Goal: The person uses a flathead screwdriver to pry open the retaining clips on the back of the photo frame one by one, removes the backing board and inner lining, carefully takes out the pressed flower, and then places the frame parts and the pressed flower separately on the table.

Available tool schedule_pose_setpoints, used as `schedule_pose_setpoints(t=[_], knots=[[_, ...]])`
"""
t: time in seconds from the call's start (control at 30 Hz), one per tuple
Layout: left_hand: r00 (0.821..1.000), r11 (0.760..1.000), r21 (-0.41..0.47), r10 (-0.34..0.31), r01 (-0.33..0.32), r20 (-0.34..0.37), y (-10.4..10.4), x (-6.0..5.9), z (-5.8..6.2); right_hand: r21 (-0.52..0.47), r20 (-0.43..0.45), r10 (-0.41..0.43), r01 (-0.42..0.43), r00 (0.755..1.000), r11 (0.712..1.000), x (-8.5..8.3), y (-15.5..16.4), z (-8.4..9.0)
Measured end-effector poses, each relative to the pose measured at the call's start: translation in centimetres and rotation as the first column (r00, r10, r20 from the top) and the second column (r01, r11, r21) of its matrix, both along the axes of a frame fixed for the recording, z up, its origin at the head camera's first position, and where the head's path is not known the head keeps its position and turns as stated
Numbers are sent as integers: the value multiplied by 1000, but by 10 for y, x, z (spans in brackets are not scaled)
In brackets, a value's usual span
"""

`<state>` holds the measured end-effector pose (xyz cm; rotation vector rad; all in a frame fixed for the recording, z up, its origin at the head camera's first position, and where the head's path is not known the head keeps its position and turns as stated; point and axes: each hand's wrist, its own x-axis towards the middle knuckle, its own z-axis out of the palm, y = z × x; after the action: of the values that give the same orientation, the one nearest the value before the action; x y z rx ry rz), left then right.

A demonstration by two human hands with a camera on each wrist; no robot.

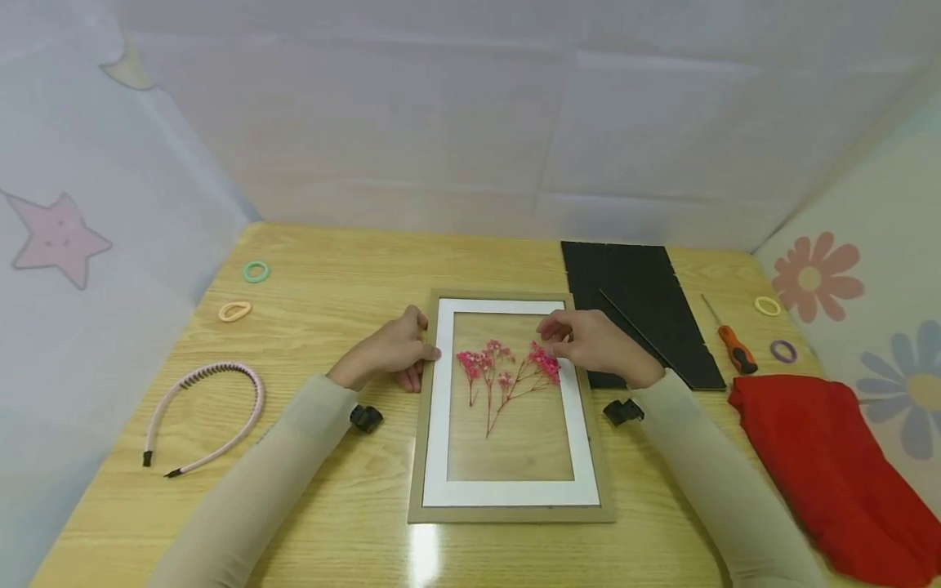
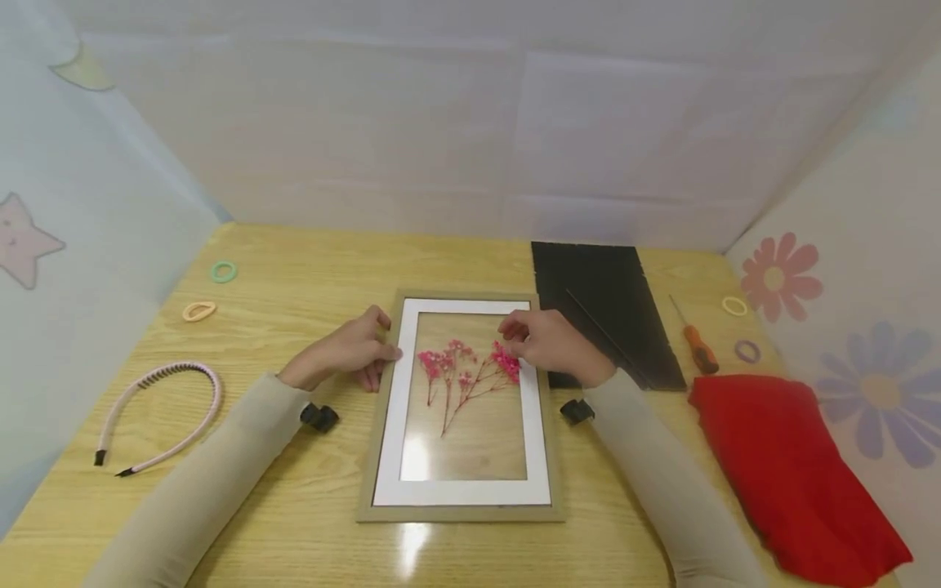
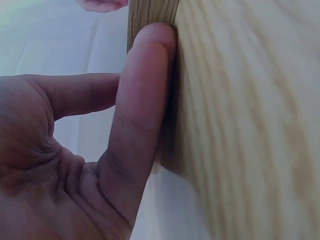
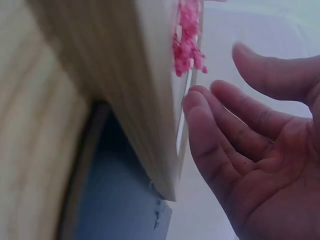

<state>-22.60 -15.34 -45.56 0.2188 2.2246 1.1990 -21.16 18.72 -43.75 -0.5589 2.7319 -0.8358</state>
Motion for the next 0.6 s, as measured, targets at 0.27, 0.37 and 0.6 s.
schedule_pose_setpoints(t=[0.27, 0.37, 0.6], knots=[[1000, 1000, 9, -13, 13, -3, 0, -1, -1, 33, -1, 57, -56, 998, 998, 0, -5, -12], [1000, 1000, 11, -13, 13, -5, 1, 0, 0, 37, 2, 57, -57, 998, 998, 0, -7, -13], [1000, 1000, 7, -6, 6, 2, 0, -1, 0, 48, 3, 62, -62, 998, 997, 1, -8, -12]])
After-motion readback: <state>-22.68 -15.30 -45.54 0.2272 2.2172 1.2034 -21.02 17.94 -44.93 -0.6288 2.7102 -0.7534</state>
